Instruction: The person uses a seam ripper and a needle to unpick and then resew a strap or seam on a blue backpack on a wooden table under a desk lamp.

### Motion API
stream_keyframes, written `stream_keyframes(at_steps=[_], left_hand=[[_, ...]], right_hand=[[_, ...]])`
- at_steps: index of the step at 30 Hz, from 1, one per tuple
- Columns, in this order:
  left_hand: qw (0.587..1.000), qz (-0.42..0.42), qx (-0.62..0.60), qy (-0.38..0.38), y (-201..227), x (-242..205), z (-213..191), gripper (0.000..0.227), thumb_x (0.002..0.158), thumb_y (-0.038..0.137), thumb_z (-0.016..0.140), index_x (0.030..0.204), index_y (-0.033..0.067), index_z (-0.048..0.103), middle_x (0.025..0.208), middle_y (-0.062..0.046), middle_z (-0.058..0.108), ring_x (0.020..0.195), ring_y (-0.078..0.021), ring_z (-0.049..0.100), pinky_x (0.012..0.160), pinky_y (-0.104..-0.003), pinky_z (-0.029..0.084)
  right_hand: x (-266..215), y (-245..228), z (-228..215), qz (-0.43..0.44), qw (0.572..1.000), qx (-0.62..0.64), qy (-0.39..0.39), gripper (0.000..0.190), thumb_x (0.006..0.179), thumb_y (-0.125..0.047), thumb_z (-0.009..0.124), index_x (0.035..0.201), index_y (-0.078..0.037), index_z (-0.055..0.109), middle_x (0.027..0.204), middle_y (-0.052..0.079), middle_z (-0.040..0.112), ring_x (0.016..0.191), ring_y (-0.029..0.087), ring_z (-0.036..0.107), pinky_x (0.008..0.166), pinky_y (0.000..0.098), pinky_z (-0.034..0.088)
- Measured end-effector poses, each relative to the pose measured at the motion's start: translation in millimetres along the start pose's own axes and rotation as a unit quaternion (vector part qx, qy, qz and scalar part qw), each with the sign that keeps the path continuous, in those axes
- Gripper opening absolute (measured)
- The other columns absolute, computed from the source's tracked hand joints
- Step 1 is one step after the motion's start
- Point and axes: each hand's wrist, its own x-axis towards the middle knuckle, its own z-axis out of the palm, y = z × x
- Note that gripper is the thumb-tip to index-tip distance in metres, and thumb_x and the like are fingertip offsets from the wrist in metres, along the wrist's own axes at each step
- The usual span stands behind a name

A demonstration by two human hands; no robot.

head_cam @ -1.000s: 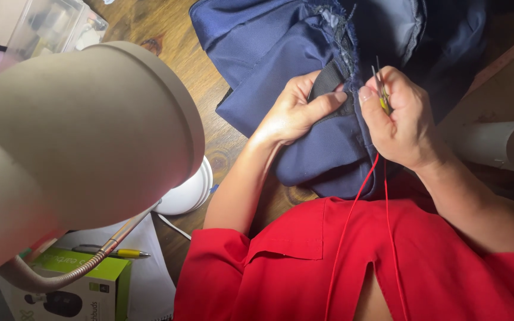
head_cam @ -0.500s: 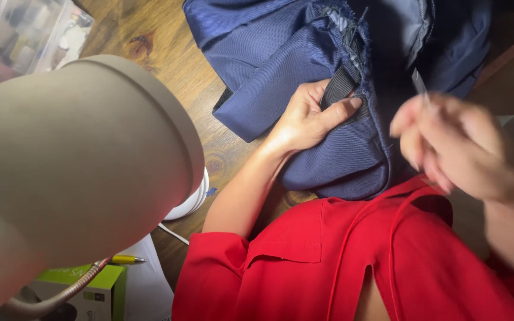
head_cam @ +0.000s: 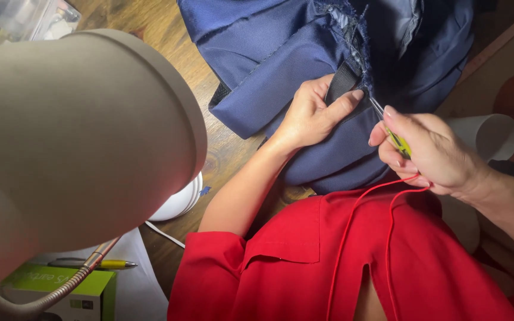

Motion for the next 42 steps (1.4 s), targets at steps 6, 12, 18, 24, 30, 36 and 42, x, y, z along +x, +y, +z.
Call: stream_keyframes(at_steps=[6, 12, 18, 24, 30, 36, 42], left_hand=[[1.000, 0.001, -0.022, 0.000, -6, 1, 7, 0.024, 0.099, 0.022, 0.058, 0.079, 0.0190, 0.046, 0.072, 0.012, 0.042, 0.066, -0.0018, 0.038, 0.059, -0.023, 0.034], [1.000, -0.008, -0.020, 0.011, -12, -1, 7, 0.025, 0.100, 0.023, 0.057, 0.078, 0.0191, 0.046, 0.072, 0.012, 0.044, 0.067, -0.0018, 0.039, 0.060, -0.023, 0.036], [1.000, 0.003, -0.017, 0.004, -11, 0, 5, 0.025, 0.100, 0.024, 0.057, 0.078, 0.0195, 0.046, 0.072, 0.012, 0.043, 0.067, -0.0016, 0.039, 0.060, -0.022, 0.036], [1.000, 0.009, -0.029, -0.006, -14, -1, 4, 0.021, 0.101, 0.024, 0.057, 0.082, 0.0178, 0.051, 0.075, 0.012, 0.050, 0.069, -0.0008, 0.045, 0.063, -0.022, 0.041], [1.000, 0.003, -0.012, 0.009, -16, 0, 6, 0.023, 0.098, 0.023, 0.060, 0.078, 0.0182, 0.048, 0.073, 0.012, 0.047, 0.067, -0.0013, 0.043, 0.061, -0.022, 0.038], [1.000, 0.005, 0.023, 0.000, -9, -2, 3, 0.025, 0.098, 0.026, 0.059, 0.078, 0.0194, 0.046, 0.074, 0.013, 0.042, 0.069, -0.0017, 0.039, 0.062, -0.023, 0.036], [1.000, -0.019, -0.013, -0.018, -10, -2, -1, 0.020, 0.098, 0.027, 0.061, 0.081, 0.0174, 0.055, 0.075, 0.013, 0.055, 0.069, -0.0005, 0.048, 0.064, -0.021, 0.043]], right_hand=[[-2, -2, -2, 0.021, 0.999, 0.030, 0.032, 0.049, 0.111, -0.044, 0.045, 0.092, 0.000, 0.054, 0.058, 0.007, 0.035, 0.037, 0.011, 0.021, 0.027, 0.0260, 0.012], [10, 7, 19, -0.060, 0.994, 0.050, 0.072, 0.044, 0.108, -0.044, 0.047, 0.084, -0.007, 0.051, 0.053, 0.003, 0.034, 0.035, 0.008, 0.022, 0.027, 0.0252, 0.012], [12, 5, 13, -0.105, 0.991, -0.014, 0.085, 0.045, 0.109, -0.035, 0.050, 0.075, -0.006, 0.048, 0.047, 0.003, 0.030, 0.035, 0.010, 0.023, 0.029, 0.0268, 0.014], [12, -1, 4, -0.060, 0.996, 0.020, 0.058, 0.049, 0.111, -0.034, 0.053, 0.072, -0.005, 0.050, 0.047, 0.003, 0.030, 0.034, 0.010, 0.024, 0.029, 0.0252, 0.015], [9, 3, -5, -0.102, 0.993, -0.039, 0.040, 0.041, 0.110, -0.031, 0.050, 0.082, -0.001, 0.055, 0.047, 0.003, 0.033, 0.033, 0.010, 0.024, 0.027, 0.0263, 0.018], [5, -16, 5, -0.052, 0.992, -0.098, 0.066, 0.044, 0.110, -0.034, 0.050, 0.080, -0.003, 0.051, 0.047, 0.004, 0.031, 0.034, 0.013, 0.025, 0.027, 0.0296, 0.019], [6, -11, 10, -0.062, 0.995, -0.040, 0.072, 0.048, 0.110, -0.034, 0.052, 0.071, -0.006, 0.047, 0.046, 0.003, 0.030, 0.033, 0.011, 0.025, 0.028, 0.0263, 0.018]])
